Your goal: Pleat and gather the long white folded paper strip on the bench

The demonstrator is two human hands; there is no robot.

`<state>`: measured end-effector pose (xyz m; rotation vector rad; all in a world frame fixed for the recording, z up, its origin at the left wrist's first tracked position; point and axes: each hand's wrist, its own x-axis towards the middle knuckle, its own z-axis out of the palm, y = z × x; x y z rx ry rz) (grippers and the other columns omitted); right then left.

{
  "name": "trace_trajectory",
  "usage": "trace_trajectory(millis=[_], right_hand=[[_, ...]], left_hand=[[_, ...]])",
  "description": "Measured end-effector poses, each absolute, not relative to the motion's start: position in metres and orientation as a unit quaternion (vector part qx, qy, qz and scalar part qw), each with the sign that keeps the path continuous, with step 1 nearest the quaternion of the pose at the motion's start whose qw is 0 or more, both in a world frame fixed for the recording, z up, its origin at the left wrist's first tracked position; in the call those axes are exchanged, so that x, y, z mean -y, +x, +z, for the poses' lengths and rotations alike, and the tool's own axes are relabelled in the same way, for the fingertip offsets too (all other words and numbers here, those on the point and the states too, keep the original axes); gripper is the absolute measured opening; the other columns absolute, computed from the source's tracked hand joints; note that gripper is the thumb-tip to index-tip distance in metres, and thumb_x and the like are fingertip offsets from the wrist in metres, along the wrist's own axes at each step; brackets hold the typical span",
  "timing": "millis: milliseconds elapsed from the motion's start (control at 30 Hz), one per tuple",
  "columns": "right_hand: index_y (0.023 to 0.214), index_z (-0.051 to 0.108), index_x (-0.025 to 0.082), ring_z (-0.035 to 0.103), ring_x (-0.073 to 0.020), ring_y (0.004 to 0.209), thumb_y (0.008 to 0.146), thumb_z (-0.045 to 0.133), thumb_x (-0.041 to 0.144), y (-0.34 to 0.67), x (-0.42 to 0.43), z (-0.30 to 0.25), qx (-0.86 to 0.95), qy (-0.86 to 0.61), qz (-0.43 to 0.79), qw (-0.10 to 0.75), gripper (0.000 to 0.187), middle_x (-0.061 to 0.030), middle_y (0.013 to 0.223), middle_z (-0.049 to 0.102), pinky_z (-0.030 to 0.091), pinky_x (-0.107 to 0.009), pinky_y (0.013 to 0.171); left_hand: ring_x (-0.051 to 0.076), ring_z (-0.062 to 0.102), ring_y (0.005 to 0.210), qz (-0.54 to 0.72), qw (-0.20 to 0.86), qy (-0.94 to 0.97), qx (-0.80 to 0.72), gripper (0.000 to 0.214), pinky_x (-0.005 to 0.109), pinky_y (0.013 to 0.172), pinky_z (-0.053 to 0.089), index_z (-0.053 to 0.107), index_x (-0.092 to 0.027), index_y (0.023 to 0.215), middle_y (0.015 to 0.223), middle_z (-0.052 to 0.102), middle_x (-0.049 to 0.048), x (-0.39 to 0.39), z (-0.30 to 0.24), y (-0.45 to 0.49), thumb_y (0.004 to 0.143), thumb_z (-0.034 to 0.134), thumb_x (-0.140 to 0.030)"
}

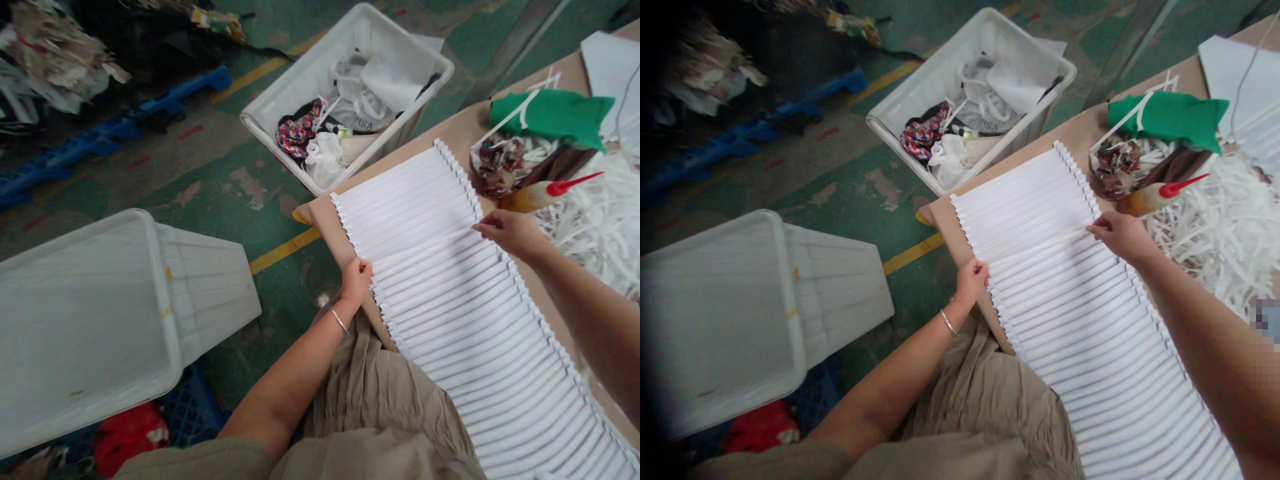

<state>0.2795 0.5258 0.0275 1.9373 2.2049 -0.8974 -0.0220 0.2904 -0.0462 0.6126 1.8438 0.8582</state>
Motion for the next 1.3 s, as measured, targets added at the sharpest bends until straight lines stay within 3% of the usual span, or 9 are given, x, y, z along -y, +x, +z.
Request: trace_trajectory(millis=[167,400,600,800,1067,1300], right_hand=[[0.094,0.071,0.017,0.065,-0.0146,0.070,0.091,0.064,0.030,0.278,-0.545,0.017,-0.703,0.635,-0.312,0.072,0.015,-0.0038,0.078,0.074,0.044,-0.027,0.068],[0.086,0.070,0.017,0.062,-0.0132,0.068,0.088,0.074,0.030,0.268,-0.554,0.013,-0.701,0.660,-0.262,0.068,0.014,-0.0037,0.074,0.072,0.041,-0.025,0.067],[0.085,0.072,0.016,0.061,-0.0138,0.067,0.092,0.066,0.027,0.271,-0.560,-0.003,-0.710,0.646,-0.268,0.080,0.015,-0.0047,0.075,0.071,0.040,-0.026,0.066],[0.087,0.071,0.014,0.059,-0.0139,0.070,0.089,0.071,0.030,0.268,-0.563,-0.006,-0.717,0.653,-0.233,0.068,0.016,-0.0069,0.077,0.072,0.040,-0.026,0.070],[0.093,0.073,0.016,0.065,-0.0226,0.078,0.087,0.063,0.035,0.277,-0.563,-0.030,-0.755,0.631,-0.168,0.066,0.022,-0.0098,0.086,0.075,0.045,-0.031,0.074],[0.091,0.072,0.017,0.065,-0.0233,0.077,0.086,0.062,0.039,0.277,-0.567,-0.038,-0.758,0.628,-0.163,0.070,0.024,-0.0099,0.084,0.073,0.046,-0.032,0.073]], left_hand=[[0.014,0.058,0.063,0.329,0.434,0.256,-0.799,0.018,0.025,0.063,0.040,0.056,-0.020,0.072,0.067,0.062,-0.0017,-0.294,-0.057,-0.016,0.088,0.062,-0.025],[0.016,0.059,0.070,0.295,0.400,0.270,-0.825,0.015,0.027,0.069,0.041,0.058,-0.021,0.073,0.073,0.065,0.0001,-0.300,-0.053,-0.014,0.088,0.062,-0.023],[0.016,0.058,0.067,0.260,0.389,0.282,-0.838,0.019,0.027,0.066,0.038,0.056,-0.021,0.071,0.070,0.065,-0.0005,-0.303,-0.051,-0.013,0.089,0.062,-0.026],[0.016,0.059,0.068,0.237,0.380,0.300,-0.842,0.020,0.027,0.066,0.038,0.055,-0.021,0.072,0.072,0.066,-0.0002,-0.304,-0.051,-0.013,0.090,0.062,-0.026],[0.018,0.060,0.070,0.199,0.372,0.314,-0.850,0.020,0.028,0.068,0.037,0.056,-0.021,0.073,0.073,0.067,0.0009,-0.309,-0.043,-0.013,0.091,0.061,-0.027],[0.018,0.062,0.072,0.193,0.366,0.318,-0.853,0.019,0.028,0.069,0.038,0.056,-0.021,0.074,0.076,0.070,0.0015,-0.310,-0.043,-0.013,0.091,0.061,-0.027]])
